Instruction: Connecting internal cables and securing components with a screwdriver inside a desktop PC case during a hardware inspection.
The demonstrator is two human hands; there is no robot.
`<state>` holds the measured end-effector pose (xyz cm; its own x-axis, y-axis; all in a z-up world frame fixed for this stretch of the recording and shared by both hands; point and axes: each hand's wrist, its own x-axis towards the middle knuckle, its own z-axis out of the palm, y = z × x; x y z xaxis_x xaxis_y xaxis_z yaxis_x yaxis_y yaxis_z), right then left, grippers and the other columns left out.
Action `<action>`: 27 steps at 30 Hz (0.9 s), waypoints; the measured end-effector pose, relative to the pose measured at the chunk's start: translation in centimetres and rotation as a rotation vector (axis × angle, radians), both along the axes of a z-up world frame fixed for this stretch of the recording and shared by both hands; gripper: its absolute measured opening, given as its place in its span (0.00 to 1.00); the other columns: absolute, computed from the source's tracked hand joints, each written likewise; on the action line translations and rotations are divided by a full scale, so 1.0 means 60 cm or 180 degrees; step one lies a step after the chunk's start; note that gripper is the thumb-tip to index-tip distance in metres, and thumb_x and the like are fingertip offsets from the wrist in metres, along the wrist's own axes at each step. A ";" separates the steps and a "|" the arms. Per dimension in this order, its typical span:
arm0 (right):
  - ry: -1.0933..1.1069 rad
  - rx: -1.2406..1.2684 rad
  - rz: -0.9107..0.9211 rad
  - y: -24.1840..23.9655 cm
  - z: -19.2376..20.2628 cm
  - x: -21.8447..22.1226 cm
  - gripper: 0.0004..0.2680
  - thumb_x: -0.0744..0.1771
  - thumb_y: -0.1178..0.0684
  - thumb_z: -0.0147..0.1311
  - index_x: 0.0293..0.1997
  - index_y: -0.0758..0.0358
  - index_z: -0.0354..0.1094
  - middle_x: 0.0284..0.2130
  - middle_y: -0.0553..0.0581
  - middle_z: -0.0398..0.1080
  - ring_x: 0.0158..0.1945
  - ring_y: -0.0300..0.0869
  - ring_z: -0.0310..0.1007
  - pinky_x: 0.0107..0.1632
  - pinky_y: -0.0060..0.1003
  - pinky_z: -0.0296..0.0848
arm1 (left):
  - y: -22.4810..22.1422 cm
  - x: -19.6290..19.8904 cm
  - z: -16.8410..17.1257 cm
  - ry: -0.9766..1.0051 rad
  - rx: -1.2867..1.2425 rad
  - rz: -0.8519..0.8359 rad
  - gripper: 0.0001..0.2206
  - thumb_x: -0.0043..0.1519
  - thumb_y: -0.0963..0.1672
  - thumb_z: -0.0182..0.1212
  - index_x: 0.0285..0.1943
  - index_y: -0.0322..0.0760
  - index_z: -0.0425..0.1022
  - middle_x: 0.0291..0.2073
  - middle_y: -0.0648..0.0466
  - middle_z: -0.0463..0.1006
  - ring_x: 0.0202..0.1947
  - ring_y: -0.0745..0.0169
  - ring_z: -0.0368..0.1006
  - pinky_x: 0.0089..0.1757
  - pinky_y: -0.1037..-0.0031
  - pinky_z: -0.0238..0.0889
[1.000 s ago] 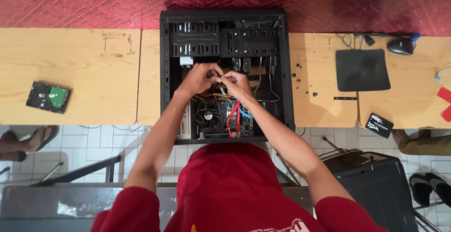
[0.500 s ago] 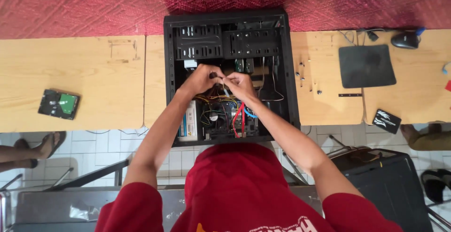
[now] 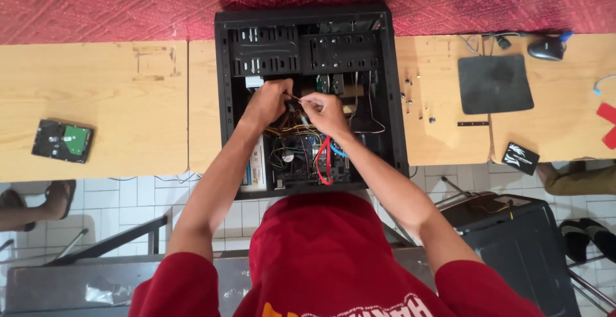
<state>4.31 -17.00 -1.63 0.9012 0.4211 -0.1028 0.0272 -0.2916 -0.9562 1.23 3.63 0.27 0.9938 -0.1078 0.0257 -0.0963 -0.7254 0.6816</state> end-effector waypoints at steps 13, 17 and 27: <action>-0.0077 -0.0002 0.0065 0.000 -0.001 0.003 0.07 0.64 0.57 0.58 0.39 0.53 0.81 0.25 0.55 0.77 0.30 0.37 0.76 0.38 0.36 0.76 | -0.025 0.004 -0.031 0.1325 0.0946 0.0152 0.06 0.52 0.42 0.72 0.36 0.44 0.83 0.38 0.48 0.85 0.43 0.44 0.82 0.40 0.59 0.79; 0.0190 0.0214 0.0053 -0.001 0.020 -0.014 0.07 0.66 0.55 0.55 0.44 0.56 0.79 0.30 0.58 0.79 0.28 0.37 0.76 0.37 0.34 0.77 | -0.027 0.006 -0.041 0.1579 0.1267 -0.0055 0.06 0.58 0.47 0.67 0.41 0.49 0.83 0.46 0.50 0.83 0.48 0.43 0.81 0.47 0.57 0.77; -0.0389 -0.0362 0.0371 -0.016 0.006 -0.006 0.13 0.64 0.59 0.58 0.52 0.48 0.78 0.39 0.57 0.80 0.44 0.48 0.81 0.47 0.39 0.80 | -0.096 -0.129 0.114 0.0571 0.0471 0.0352 0.21 0.63 0.48 0.61 0.67 0.44 0.71 0.57 0.48 0.73 0.57 0.39 0.74 0.52 0.51 0.71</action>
<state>3.96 -17.95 -1.28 0.8557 0.5153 -0.0484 0.1810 -0.3856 -0.9047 -6.50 -2.12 7.11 0.9870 0.0124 -0.1600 0.1021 -0.8178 0.5663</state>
